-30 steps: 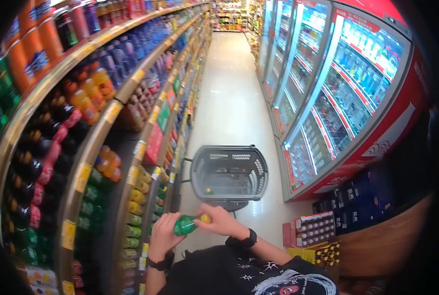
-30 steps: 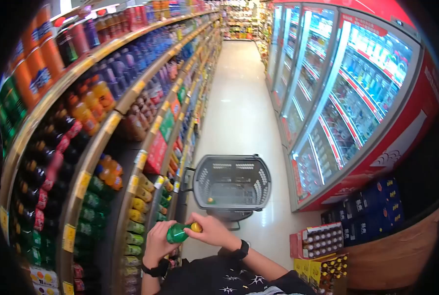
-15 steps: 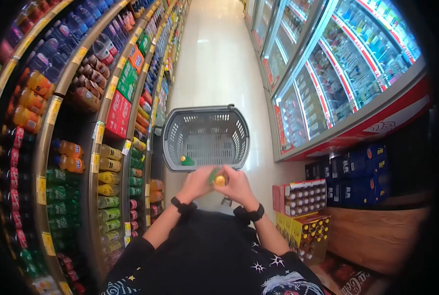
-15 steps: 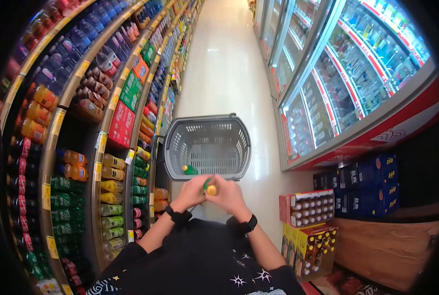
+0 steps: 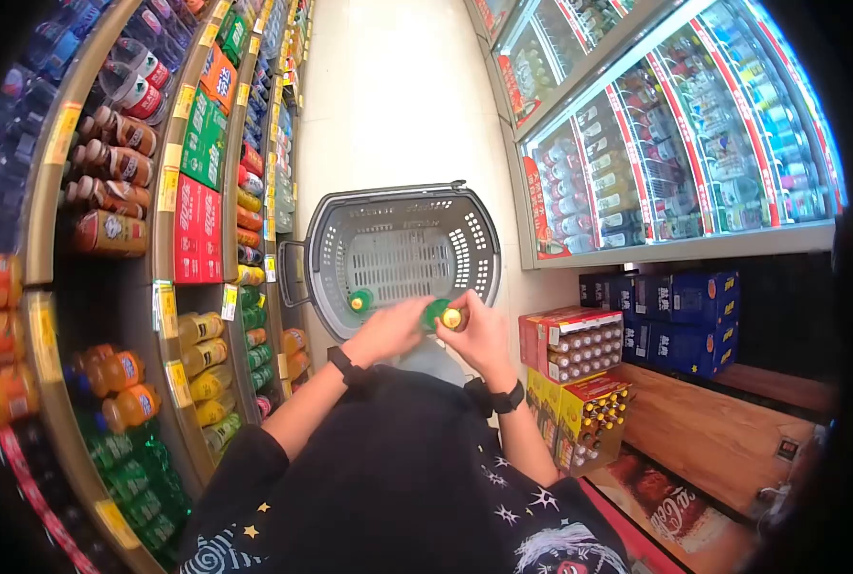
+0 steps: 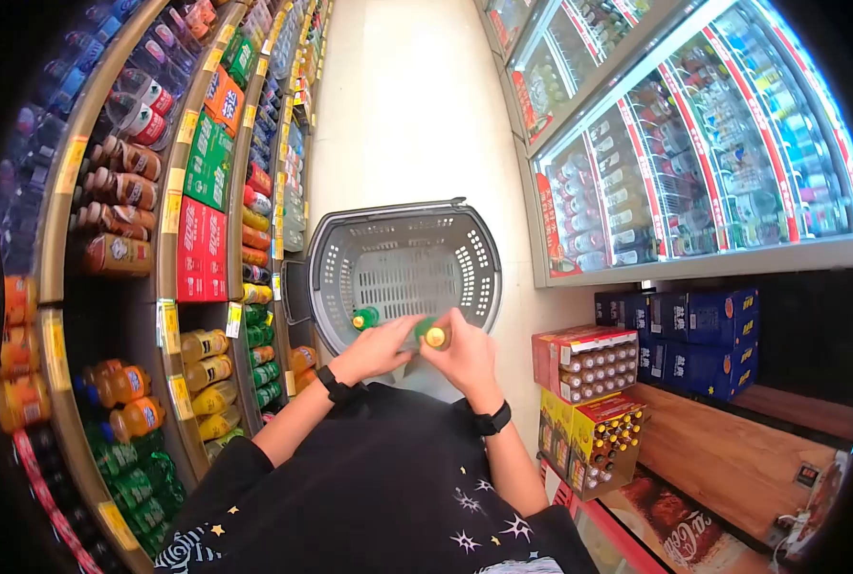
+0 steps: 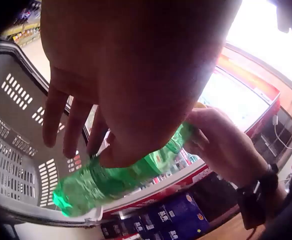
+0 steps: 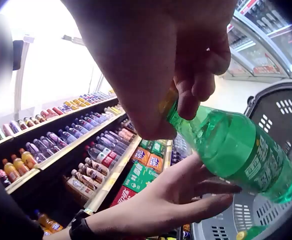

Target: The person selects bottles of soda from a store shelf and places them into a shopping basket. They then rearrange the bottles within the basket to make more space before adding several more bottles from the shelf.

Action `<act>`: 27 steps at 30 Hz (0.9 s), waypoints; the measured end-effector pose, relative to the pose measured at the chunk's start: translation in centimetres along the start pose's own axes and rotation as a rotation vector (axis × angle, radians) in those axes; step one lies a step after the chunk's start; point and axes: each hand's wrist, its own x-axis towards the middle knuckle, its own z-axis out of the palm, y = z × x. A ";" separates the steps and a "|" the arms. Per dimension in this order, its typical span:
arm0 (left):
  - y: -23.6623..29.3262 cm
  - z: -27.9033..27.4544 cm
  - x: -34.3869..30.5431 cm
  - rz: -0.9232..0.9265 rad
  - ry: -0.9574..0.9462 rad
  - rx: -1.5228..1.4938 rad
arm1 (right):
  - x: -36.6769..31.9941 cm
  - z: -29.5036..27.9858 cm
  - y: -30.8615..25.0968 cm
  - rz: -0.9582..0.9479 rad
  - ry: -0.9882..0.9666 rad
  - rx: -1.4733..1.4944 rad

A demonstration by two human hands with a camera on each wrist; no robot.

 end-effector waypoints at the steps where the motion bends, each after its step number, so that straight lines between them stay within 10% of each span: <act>1: -0.9 -0.3 0.3 -0.015 0.036 -0.008 | 1.0 1.2 0.0 0.023 -0.004 -0.015; 13: -23.5 7.5 7.3 -0.210 -0.115 0.195 | 12.2 28.1 13.7 0.313 -0.239 -0.438; 27: -23.4 6.3 5.2 -0.384 -0.216 0.145 | 11.2 32.9 16.2 0.401 -0.489 -0.243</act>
